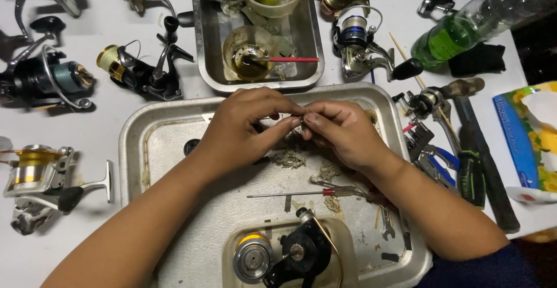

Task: Assembling the internal mechanical components of a fishing reel on a metal tray.

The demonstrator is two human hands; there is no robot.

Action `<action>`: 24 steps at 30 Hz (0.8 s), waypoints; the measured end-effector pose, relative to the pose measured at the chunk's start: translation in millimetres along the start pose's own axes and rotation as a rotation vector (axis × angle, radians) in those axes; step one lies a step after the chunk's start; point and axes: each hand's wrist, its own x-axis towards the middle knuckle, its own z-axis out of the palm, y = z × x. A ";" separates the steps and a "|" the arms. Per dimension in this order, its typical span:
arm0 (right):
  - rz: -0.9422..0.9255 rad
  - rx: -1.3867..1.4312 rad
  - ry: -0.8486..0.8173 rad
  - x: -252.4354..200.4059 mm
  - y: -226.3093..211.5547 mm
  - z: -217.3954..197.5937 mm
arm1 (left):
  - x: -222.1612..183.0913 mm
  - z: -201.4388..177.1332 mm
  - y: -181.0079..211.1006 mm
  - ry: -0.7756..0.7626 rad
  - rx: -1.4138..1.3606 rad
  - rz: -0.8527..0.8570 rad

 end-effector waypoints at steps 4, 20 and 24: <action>-0.087 -0.136 -0.006 -6.1 -9.0 5.2 | 0.5 1.3 5.8 0.015 -0.099 -0.155; -0.633 -0.657 0.164 -7.1 -39.2 24.8 | -4.0 10.1 3.4 0.072 -0.382 -0.519; -0.625 -0.625 0.147 -6.2 -35.8 23.4 | -5.6 10.5 2.0 0.072 -0.376 -0.560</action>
